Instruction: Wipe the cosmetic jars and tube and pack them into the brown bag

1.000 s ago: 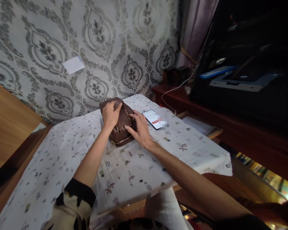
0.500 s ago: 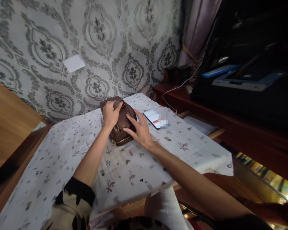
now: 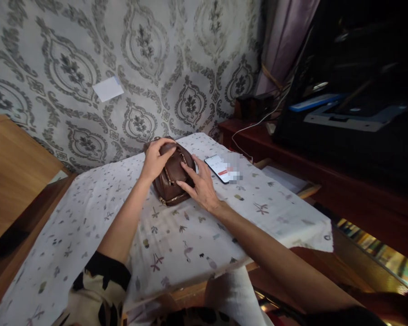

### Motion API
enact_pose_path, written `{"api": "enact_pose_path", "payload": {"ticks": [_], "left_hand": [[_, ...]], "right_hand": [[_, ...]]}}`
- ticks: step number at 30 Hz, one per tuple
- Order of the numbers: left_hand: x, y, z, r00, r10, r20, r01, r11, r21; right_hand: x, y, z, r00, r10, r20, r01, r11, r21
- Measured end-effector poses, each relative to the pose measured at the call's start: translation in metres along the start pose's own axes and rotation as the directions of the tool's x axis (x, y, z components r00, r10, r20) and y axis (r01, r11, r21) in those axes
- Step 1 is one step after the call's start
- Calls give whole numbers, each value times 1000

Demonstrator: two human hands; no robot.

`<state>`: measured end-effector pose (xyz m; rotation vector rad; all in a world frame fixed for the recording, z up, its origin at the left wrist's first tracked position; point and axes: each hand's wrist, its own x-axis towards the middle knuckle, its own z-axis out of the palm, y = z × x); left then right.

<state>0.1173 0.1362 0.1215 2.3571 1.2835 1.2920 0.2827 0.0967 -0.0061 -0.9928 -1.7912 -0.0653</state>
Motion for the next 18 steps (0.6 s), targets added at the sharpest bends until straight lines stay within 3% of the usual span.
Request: {"api": "enact_pose_path", "payload": {"ticks": [7, 13, 18], "left_hand": [[-14, -16, -30, 996, -82, 38, 84, 994, -63], [-25, -11, -34, 999, 14, 49, -21, 990, 138], [-27, -8, -35, 999, 20, 40, -30, 960, 279]], "right_hand": [[2, -12, -6, 998, -44, 34, 47, 996, -73], [2, -24, -10, 979, -152, 135, 173, 972, -160], [1, -27, -8, 963, -207, 171, 237, 955, -180]]}}
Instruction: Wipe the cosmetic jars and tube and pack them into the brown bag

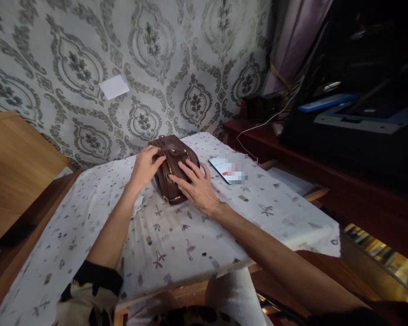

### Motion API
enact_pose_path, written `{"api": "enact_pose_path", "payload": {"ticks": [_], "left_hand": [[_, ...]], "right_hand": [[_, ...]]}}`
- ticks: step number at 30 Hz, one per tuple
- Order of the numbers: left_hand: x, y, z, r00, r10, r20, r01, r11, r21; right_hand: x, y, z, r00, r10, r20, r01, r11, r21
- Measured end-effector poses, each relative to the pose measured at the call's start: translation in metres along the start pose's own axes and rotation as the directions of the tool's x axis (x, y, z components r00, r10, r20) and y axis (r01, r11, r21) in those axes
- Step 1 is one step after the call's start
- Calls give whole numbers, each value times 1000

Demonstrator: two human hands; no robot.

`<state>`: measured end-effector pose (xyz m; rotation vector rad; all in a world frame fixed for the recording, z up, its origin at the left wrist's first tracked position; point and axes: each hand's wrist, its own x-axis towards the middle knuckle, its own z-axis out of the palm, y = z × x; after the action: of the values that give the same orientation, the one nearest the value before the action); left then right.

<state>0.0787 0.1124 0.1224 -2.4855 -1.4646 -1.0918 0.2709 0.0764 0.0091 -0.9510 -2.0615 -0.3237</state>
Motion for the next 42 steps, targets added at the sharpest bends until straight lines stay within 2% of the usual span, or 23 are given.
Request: {"api": "enact_pose_path", "payload": {"ticks": [7, 12, 18, 27, 35, 42], "left_hand": [[-2, -2, 3, 1000, -1, -20, 3, 994, 112], [1, -7, 0, 1000, -29, 7, 29, 997, 78], [4, -12, 1, 997, -49, 63, 55, 995, -84], [-2, -1, 4, 1000, 7, 4, -7, 1000, 5], [-12, 16, 1, 996, 3, 92, -14, 992, 125], [-20, 31, -6, 977, 51, 209, -95, 974, 206]], "right_hand": [[1, -1, 3, 1000, 7, -19, -7, 1000, -11], [0, 0, 1, 999, -27, -46, 26, 999, -28], [0, 1, -1, 1000, -26, -13, 26, 1000, -8], [0, 3, 2, 999, -44, -31, 43, 998, -37], [0, 3, 2, 997, -44, -56, 42, 999, -27], [2, 2, 1, 997, 20, -71, -12, 994, 109]]}}
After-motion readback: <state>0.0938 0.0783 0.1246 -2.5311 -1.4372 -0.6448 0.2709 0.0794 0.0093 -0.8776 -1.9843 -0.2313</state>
